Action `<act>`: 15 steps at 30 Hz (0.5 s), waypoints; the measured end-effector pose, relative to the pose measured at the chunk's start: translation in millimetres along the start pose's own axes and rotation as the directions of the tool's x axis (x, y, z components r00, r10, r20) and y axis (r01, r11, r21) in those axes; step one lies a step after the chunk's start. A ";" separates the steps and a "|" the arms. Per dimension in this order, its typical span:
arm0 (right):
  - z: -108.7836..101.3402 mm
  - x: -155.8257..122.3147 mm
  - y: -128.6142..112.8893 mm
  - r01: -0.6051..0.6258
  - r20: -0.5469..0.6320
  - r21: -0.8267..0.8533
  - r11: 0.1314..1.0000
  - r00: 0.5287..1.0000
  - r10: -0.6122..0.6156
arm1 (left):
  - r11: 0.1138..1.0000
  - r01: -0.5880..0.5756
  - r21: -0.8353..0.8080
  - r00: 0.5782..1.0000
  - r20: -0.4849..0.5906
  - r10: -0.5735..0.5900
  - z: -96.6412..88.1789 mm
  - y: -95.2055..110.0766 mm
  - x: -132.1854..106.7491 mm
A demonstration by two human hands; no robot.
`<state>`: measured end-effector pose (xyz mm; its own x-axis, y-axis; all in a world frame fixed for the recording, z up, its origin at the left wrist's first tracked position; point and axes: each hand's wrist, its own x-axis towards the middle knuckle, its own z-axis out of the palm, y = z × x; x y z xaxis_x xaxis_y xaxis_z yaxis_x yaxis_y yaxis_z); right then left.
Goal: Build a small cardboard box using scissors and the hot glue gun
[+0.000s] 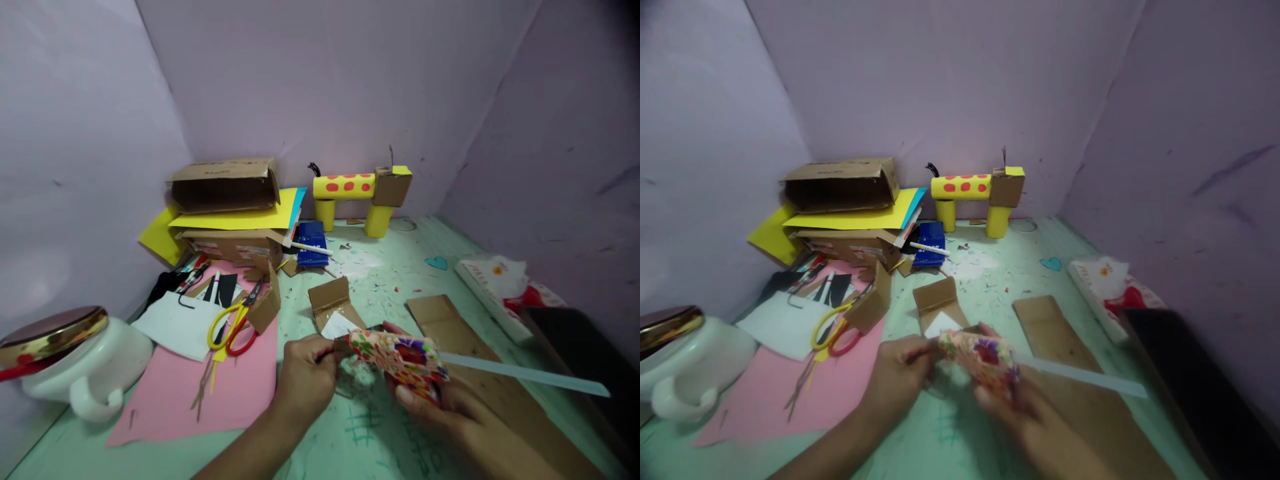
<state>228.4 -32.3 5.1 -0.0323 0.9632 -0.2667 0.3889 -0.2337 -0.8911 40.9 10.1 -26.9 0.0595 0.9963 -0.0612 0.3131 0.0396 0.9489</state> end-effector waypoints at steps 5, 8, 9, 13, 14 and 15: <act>0.2 -0.8 -1.1 -0.032 0.020 -0.009 0.999 0.999 0.032 | 1.000 -0.016 0.002 1.000 0.007 0.016 -0.6 0.1 -0.4; 0.5 -1.6 -0.8 -0.053 0.012 -0.029 0.998 0.999 0.053 | 1.000 -0.026 0.008 1.000 0.002 0.026 -0.6 0.6 -1.1; 0.6 -1.9 -0.7 -0.060 0.001 -0.035 0.998 0.998 0.061 | 1.000 -0.027 0.009 1.000 0.001 0.027 -0.6 0.7 -1.3; 0.3 -2.1 0.1 -0.031 -0.016 -0.061 0.998 0.999 0.030 | 1.000 -0.014 0.015 1.000 0.001 0.014 -0.2 1.0 -2.0; -0.2 -1.7 0.4 -0.009 -0.019 -0.068 0.998 1.000 0.008 | 1.000 -0.009 0.018 1.000 0.001 0.009 -0.2 1.1 -2.1; -1.0 -1.3 0.6 0.012 -0.023 -0.073 0.997 1.000 -0.014 | 1.000 -0.005 0.021 1.000 0.000 0.005 -0.2 1.3 -2.0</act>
<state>229.6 -33.5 5.2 -0.0162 0.9693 -0.2454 0.4548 -0.2114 -0.8652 41.0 8.2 -25.5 0.0614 0.9965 -0.0567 0.3329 0.0331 0.9424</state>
